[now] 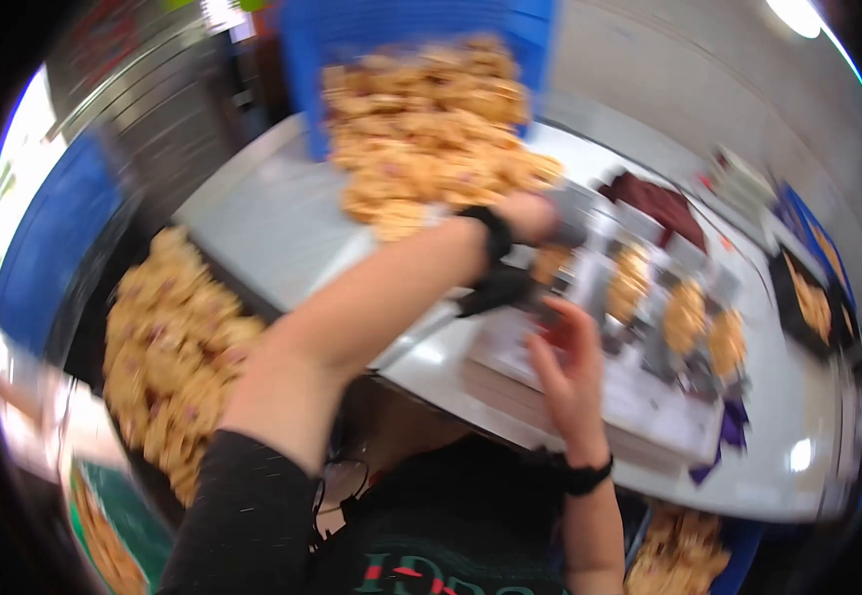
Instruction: Testing individual toy components using a three-station electrical or mechanical jig.
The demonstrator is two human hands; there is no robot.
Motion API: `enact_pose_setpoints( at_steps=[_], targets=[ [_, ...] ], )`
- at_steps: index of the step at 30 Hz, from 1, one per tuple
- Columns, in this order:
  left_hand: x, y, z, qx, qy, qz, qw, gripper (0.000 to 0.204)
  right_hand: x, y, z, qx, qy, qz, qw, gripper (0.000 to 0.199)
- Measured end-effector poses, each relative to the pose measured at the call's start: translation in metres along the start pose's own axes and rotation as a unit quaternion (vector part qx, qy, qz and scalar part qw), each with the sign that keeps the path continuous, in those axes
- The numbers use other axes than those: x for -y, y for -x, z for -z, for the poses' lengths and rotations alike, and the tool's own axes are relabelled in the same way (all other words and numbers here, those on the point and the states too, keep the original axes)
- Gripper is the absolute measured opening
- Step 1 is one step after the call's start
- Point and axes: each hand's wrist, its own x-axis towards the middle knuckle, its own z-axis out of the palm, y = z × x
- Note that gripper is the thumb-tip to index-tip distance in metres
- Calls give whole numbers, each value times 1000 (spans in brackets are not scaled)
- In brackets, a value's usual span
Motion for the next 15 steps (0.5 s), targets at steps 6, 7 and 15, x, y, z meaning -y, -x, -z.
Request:
enact_pose_setpoints(
  at_steps=[6, 7, 15],
  targets=[
    [-74, -39, 57, -11, 196, 139, 971, 42, 8, 14, 24, -56, -44, -13, 997, 44],
    [-66, -30, 62, 0, 200, 158, 967, 42, 3, 13, 21, -34, -30, -4, 999, 44],
    [-72, 235, 138, -72, 399, 242, 881, 53, -1, 9, 24, -29, -30, 15, 999, 46]
  ],
)
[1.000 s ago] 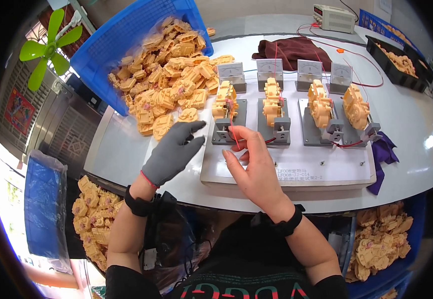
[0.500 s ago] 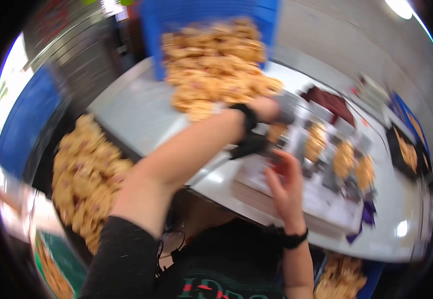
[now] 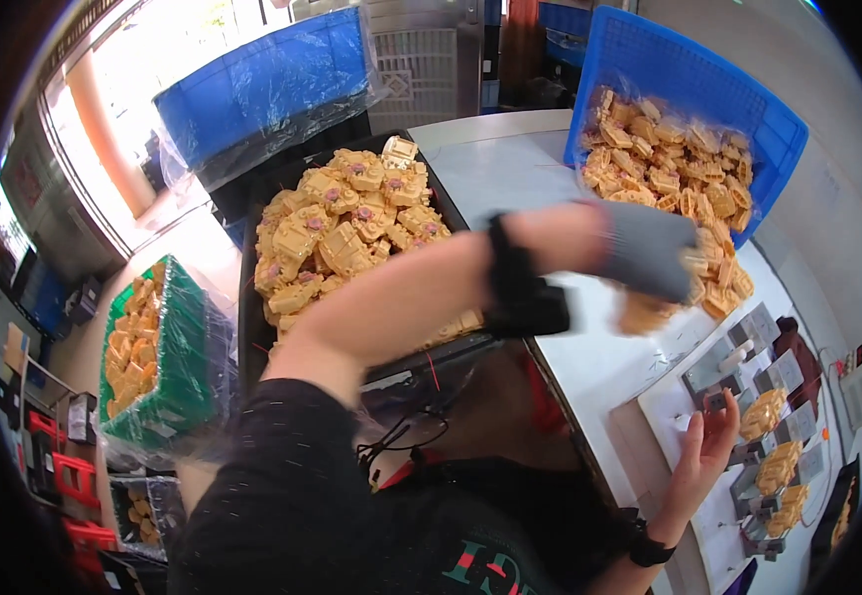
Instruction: Testing individual toy components using a three-station electrical or mechanical jig.
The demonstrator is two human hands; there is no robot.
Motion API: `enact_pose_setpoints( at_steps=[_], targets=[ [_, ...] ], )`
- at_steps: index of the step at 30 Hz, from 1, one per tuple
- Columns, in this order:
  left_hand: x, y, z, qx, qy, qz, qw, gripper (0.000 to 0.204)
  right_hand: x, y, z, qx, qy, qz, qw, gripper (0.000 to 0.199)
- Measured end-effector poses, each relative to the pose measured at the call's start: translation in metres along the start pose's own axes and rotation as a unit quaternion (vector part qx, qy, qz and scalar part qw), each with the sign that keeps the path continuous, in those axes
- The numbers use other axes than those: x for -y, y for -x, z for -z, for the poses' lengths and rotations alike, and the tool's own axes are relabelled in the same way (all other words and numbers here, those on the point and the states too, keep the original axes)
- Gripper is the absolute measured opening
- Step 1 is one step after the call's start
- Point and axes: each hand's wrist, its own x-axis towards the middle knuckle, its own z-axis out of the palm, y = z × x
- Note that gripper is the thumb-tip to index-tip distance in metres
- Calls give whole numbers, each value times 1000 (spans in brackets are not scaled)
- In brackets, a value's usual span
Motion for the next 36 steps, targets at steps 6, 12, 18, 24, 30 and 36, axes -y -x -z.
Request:
enact_pose_setpoints(
  at_steps=[6, 12, 18, 24, 30, 36],
  targets=[
    [109, 204, 33, 21, -210, 290, 934, 55, 2, -7, 9, -7, 29, -22, 999, 47],
    [101, 188, 17, -114, -415, 212, 877, 38, 1, -2, -4, -21, 65, 21, 997, 59],
    [15, 29, -64, -139, -280, -122, 942, 36, 26, 45, 37, -48, 244, 58, 967, 43],
    [7, -19, -170, -183, -72, -178, 964, 34, 40, 47, 76, -79, 364, 20, 928, 21],
    [46, -14, -215, -265, -96, -197, 939, 34, 20, 33, 76, -17, 394, 12, 919, 13],
    [67, -10, -230, -282, -88, -205, 933, 41, 16, 28, 71, -15, 392, -14, 920, 8]
  ],
)
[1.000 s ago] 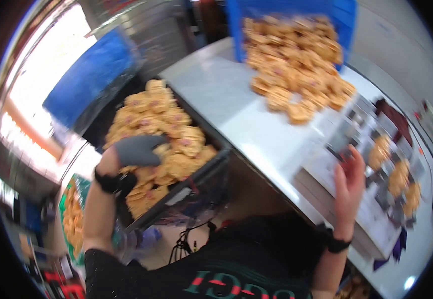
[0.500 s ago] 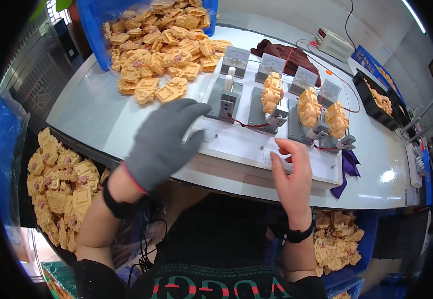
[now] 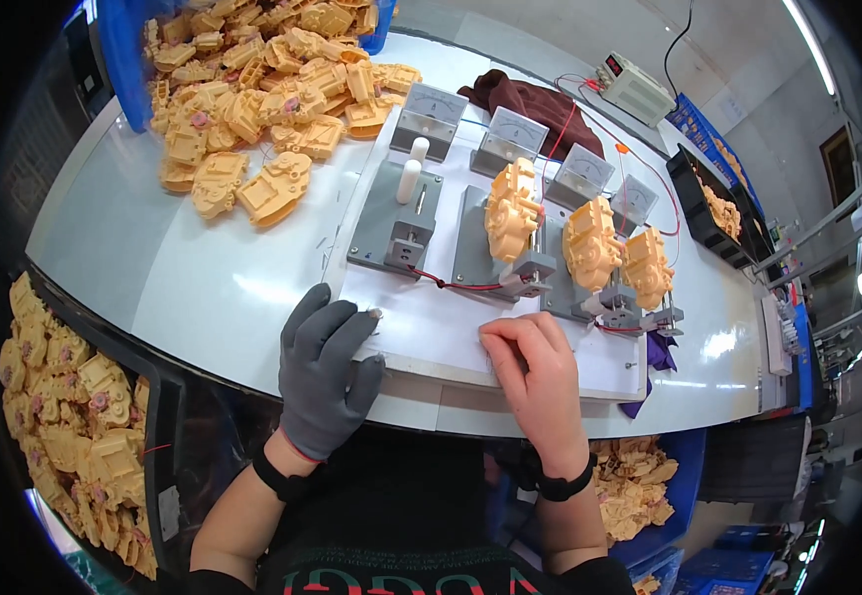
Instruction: Testing individual toy components using a three-station electrical or mechanical jig.
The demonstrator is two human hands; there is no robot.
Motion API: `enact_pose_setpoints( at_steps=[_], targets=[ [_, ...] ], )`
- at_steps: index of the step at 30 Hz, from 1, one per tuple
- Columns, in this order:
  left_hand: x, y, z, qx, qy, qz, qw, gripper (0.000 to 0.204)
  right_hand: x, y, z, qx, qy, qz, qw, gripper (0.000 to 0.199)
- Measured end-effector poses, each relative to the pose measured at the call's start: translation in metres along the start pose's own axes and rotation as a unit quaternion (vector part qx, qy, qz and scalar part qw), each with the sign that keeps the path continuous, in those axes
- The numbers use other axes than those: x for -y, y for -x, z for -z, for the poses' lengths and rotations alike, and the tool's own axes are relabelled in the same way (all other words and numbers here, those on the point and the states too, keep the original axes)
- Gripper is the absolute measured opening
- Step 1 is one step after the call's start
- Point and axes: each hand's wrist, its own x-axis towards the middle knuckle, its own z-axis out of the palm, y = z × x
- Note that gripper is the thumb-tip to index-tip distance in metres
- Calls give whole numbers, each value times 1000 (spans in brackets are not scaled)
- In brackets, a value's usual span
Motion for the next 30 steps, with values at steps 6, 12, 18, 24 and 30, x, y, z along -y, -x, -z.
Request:
enact_pose_setpoints(
  at_steps=[6, 12, 18, 24, 30],
  targets=[
    [6, 3, -1, 0, 5, -5, 1000, 37, 0, -1, -3, 8, 17, -19, 1000, 9],
    [6, 2, -4, 1, 12, 0, 1000, 37, -1, -1, -4, -2, 34, -26, 999, 10],
    [6, 3, -3, -2, 20, -2, 1000, 39, -3, 1, -5, -6, 35, -19, 999, 10],
    [7, 5, -2, -13, 20, -7, 1000, 40, 0, 4, -9, -24, 29, -20, 999, 9],
    [11, 8, -6, 0, 9, -6, 1000, 33, -6, -1, -10, -60, 50, 38, 996, 8]
  ],
)
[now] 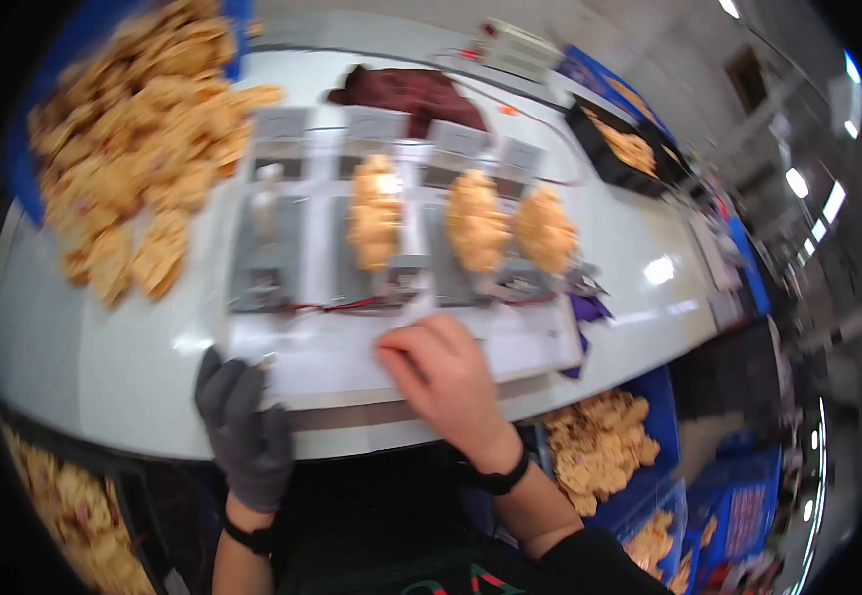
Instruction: Testing individual toy components using a three-station electrical or mechanical jig.
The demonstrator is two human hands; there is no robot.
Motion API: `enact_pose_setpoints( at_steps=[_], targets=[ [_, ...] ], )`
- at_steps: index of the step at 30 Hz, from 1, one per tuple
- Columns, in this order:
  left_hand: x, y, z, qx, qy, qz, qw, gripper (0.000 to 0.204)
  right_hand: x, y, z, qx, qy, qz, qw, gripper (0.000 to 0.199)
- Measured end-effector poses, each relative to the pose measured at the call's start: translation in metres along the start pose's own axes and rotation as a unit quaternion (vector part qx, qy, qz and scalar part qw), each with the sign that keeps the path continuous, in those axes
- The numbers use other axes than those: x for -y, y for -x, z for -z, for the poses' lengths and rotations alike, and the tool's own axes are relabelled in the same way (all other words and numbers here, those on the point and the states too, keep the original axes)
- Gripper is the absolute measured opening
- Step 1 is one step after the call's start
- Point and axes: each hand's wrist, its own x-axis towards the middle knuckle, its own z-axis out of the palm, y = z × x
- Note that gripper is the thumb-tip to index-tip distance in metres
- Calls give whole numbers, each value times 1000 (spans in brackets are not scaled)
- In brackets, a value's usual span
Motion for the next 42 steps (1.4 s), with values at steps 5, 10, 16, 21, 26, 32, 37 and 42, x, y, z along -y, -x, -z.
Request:
enact_pose_setpoints(
  at_steps=[5, 10, 16, 21, 26, 32, 37, 42],
  targets=[
    [27, 9, -4, -5, -18, -27, 999, 38, -1, 4, 1, -85, -1, 36, 996, 12],
    [30, -2, -19, -75, -72, -122, 987, 29, -15, 12, -15, -144, 19, 56, 988, 14],
    [4, -11, -17, -123, -90, -178, 972, 28, -22, 11, -39, -208, 74, 69, 973, 13],
    [0, -18, -14, -134, -81, -215, 964, 29, -25, 3, -58, -244, 93, 74, 962, 12],
    [-12, -19, -13, -139, -84, -238, 958, 32, -28, 1, -66, -219, 102, 40, 970, 13],
    [-7, -20, -10, -143, -92, -254, 952, 33, -28, -3, -72, -215, 94, 47, 971, 14],
    [-9, -20, -13, -150, -106, -271, 945, 31, -23, 3, -57, -221, 82, 56, 970, 11],
    [-13, -20, -13, -133, -56, -209, 967, 32, -23, 5, -54, -228, 60, 60, 970, 12]
  ],
)
